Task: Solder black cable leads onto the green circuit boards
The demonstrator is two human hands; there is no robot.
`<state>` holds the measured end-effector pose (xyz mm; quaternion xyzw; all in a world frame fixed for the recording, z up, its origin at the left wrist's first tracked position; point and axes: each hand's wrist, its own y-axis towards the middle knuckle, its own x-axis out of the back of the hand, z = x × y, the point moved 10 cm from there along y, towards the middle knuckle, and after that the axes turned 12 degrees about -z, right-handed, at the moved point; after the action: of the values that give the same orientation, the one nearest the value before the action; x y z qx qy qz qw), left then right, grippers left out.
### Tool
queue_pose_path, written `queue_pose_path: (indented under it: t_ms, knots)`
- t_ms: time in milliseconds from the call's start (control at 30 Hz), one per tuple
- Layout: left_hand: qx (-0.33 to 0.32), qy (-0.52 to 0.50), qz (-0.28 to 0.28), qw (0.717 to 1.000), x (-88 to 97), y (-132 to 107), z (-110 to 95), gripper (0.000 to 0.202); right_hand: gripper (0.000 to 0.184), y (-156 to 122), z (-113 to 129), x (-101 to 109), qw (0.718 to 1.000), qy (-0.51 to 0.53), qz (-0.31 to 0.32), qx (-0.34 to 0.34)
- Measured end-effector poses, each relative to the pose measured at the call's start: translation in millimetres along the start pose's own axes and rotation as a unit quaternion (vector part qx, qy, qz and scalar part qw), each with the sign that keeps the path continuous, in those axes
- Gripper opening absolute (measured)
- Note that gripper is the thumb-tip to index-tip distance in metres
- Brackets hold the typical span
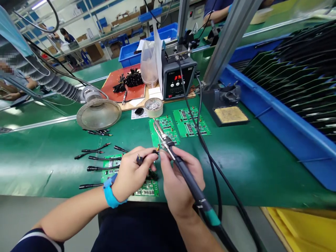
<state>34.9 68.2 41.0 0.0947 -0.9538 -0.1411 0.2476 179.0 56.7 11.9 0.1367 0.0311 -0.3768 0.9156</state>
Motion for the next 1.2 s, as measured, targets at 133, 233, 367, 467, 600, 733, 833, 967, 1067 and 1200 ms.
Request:
queue_pose_path:
  t_ms: [133,233,367,467,600,733,833,967,1067,1200]
  knots:
    - [-0.024,0.041,-0.034,0.998,8.1,2.3,-4.0,0.019,0.033,-8.1,-3.1,-0.5,0.999,0.009,-0.048,-0.018]
    - [-0.149,0.177,-0.014,0.973,16.8,-1.2,-17.0,0.025,0.034,-2.7,-9.2,3.9,1.000,-0.008,-0.012,-0.020]
    - [-0.263,0.414,0.121,0.863,1.9,-19.7,5.9,0.031,0.033,11.3,-27.4,15.1,0.992,-0.086,0.092,0.001]
    - [-0.311,0.451,0.182,0.816,-15.3,-36.8,27.5,0.031,0.018,16.7,-34.1,24.0,0.975,-0.154,0.134,0.083]
    - [-0.336,0.433,0.157,0.822,-27.9,-43.6,34.6,0.026,0.012,15.7,-36.5,35.4,0.967,-0.174,0.117,0.147]
    - [-0.337,0.406,0.136,0.838,-29.4,-42.5,33.8,0.022,0.012,11.2,-31.3,36.1,0.959,-0.192,0.109,0.177]
    - [-0.332,0.401,0.136,0.843,-28.6,-41.0,34.7,0.021,0.013,9.7,-26.7,32.2,0.956,-0.193,0.118,0.184]
    - [-0.325,0.403,0.143,0.844,-29.4,-39.0,35.5,0.021,0.008,9.9,-32.7,28.4,0.958,-0.200,0.138,0.155]
    - [-0.322,0.405,0.146,0.843,-30.4,-38.4,35.6,0.021,0.009,10.0,-37.8,29.5,0.964,-0.187,0.138,0.130]
    - [-0.323,0.406,0.143,0.843,-30.8,-39.1,35.3,0.021,0.012,11.3,-45.8,33.4,0.967,-0.207,0.129,0.076]
